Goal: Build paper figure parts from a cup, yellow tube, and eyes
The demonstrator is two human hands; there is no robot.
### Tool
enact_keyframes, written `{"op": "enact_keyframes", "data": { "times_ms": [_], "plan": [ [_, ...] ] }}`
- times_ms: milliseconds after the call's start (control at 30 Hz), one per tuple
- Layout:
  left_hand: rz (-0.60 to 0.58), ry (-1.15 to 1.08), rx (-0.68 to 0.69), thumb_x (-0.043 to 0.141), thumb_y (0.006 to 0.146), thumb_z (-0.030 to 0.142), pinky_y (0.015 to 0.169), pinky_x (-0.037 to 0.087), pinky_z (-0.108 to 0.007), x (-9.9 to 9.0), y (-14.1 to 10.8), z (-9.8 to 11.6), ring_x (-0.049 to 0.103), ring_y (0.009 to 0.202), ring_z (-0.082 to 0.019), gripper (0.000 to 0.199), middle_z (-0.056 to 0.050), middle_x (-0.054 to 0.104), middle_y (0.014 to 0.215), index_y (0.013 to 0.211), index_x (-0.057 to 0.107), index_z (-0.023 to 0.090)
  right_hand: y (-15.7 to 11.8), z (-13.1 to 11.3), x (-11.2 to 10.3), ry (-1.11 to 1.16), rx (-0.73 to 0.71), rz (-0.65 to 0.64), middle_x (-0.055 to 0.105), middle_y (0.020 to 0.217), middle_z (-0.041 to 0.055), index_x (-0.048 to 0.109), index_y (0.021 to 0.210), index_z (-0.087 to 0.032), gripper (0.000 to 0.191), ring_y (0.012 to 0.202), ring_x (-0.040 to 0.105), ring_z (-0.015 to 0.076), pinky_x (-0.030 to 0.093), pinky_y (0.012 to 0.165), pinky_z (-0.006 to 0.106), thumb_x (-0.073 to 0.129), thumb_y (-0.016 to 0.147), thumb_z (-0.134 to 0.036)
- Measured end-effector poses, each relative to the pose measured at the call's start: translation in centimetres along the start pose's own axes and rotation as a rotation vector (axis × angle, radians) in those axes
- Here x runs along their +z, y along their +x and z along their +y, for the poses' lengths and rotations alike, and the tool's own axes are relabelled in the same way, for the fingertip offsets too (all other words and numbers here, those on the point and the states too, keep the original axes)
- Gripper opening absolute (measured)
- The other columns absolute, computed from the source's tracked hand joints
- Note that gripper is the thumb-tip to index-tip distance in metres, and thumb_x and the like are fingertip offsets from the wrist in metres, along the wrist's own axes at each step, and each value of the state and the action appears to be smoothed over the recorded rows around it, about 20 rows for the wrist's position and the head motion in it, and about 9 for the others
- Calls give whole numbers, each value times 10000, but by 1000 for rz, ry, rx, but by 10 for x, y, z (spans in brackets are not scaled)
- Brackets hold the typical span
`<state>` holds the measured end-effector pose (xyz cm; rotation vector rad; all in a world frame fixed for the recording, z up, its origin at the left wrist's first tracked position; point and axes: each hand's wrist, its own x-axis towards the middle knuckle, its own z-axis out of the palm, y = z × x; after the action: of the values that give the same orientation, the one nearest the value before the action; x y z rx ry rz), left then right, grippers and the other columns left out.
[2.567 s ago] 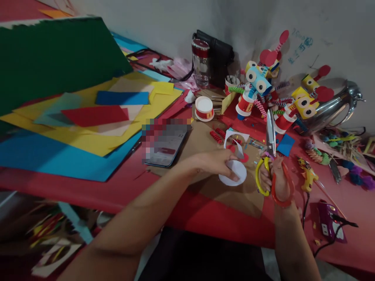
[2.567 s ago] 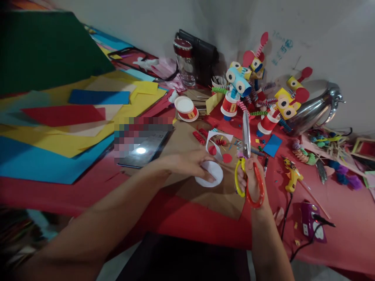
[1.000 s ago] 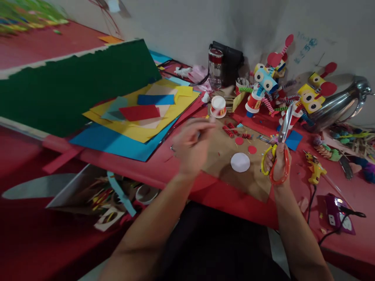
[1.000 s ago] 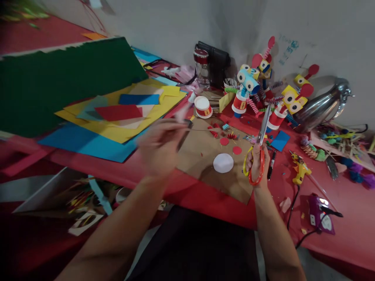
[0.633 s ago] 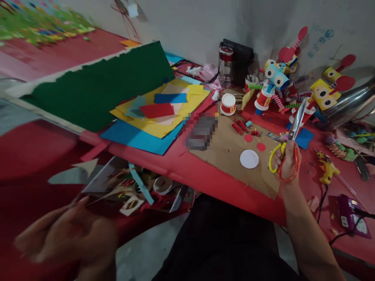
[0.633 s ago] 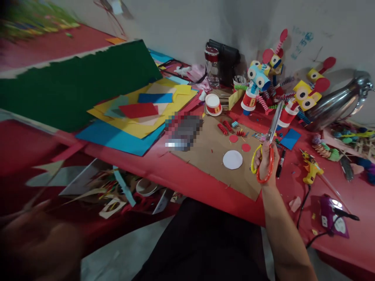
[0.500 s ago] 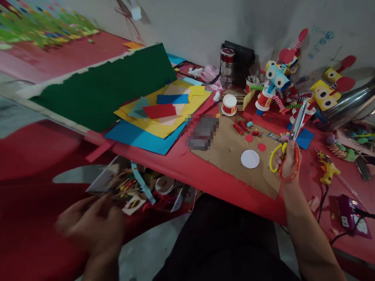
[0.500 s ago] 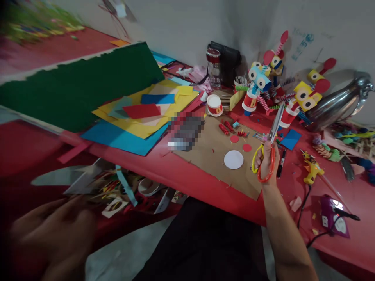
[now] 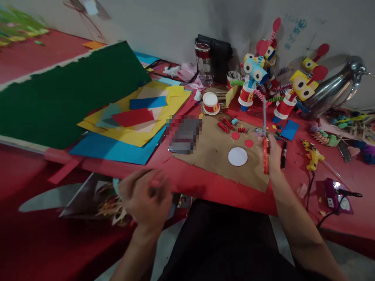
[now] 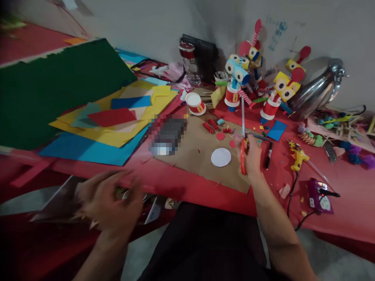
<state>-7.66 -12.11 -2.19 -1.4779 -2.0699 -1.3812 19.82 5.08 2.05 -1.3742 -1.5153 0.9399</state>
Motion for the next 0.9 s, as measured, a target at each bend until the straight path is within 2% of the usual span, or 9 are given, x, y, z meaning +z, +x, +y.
{"op": "enact_keyframes", "data": {
  "times_ms": [67, 133, 200, 267, 367, 433, 600, 800, 900],
  "plan": [
    [-133, -132, 146, 658, 818, 208, 886, 519, -409, 31, 28, 35, 660, 920, -247, 246, -31, 711, 972, 1038, 702, 309, 0, 0, 1, -361, -42, -17, 650, 697, 4, 644, 1048, -243, 241, 629, 624, 209, 444, 600, 292, 649, 848, -377],
    [-393, -233, 178, 592, 868, 239, 864, 541, -360, 65, 55, 63, 683, 906, -226, 196, -38, 743, 964, 1007, 723, 280, -2, -4, 3, -638, -24, -106, 714, 779, 63, 645, 1165, -225, 322, 740, 690, 271, 470, 670, 329, 619, 871, -354],
    [-593, -282, 149, 551, 881, 221, 815, 549, -324, 100, 76, 83, 691, 849, -202, 220, -43, 760, 974, 995, 735, 257, -3, -9, 4, -775, 26, -185, 747, 847, 105, 634, 1221, -218, 375, 825, 722, 307, 490, 708, 351, 576, 914, -425],
    [-665, -310, 122, 556, 879, 213, 805, 549, -317, 131, 89, 93, 695, 838, -198, 228, -54, 769, 978, 1012, 738, 236, -3, -13, 4, -839, 80, -221, 760, 881, 127, 623, 1257, -222, 451, 867, 737, 328, 505, 720, 367, 521, 941, -528],
    [-610, -354, 89, 534, 888, 199, 799, 546, -310, 161, 95, 91, 701, 868, -200, 222, -69, 777, 973, 961, 743, 208, -2, -17, 0, -896, 151, -238, 768, 913, 154, 584, 1332, -226, 567, 891, 749, 353, 521, 721, 392, 483, 938, -621],
    [-570, -362, 77, 526, 890, 199, 767, 545, -296, 168, 93, 82, 708, 869, -199, 230, -67, 780, 965, 961, 745, 205, -2, -18, -3, -920, 186, -249, 771, 954, 178, 569, 1352, -213, 588, 915, 751, 362, 527, 732, 401, 492, 936, -621],
    [-559, -311, 154, 526, 902, 223, 764, 549, -298, 167, 90, 63, 723, 867, -207, 261, -72, 786, 998, 1039, 747, 205, -11, -27, -9, -964, 269, -297, 766, 1022, 227, 589, 1295, -141, 565, 956, 746, 374, 526, 759, 404, 521, 940, -575],
    [-537, -355, 285, 531, 862, 182, 769, 565, -315, 184, 82, 62, 728, 845, -215, 240, -67, 791, 942, 942, 756, 210, -48, -34, -24, -944, 384, -276, 775, 1007, 170, 559, 1297, -145, 393, 950, 751, 331, 511, 754, 350, 491, 951, -318],
    [-536, -370, 314, 523, 865, 190, 777, 570, -328, 187, 79, 60, 728, 850, -221, 244, -70, 788, 938, 938, 755, 212, -63, -29, -29, -934, 451, -212, 773, 1040, 158, 518, 1343, -131, 443, 975, 744, 327, 504, 766, 343, 497, 920, -260]
  ]
}}
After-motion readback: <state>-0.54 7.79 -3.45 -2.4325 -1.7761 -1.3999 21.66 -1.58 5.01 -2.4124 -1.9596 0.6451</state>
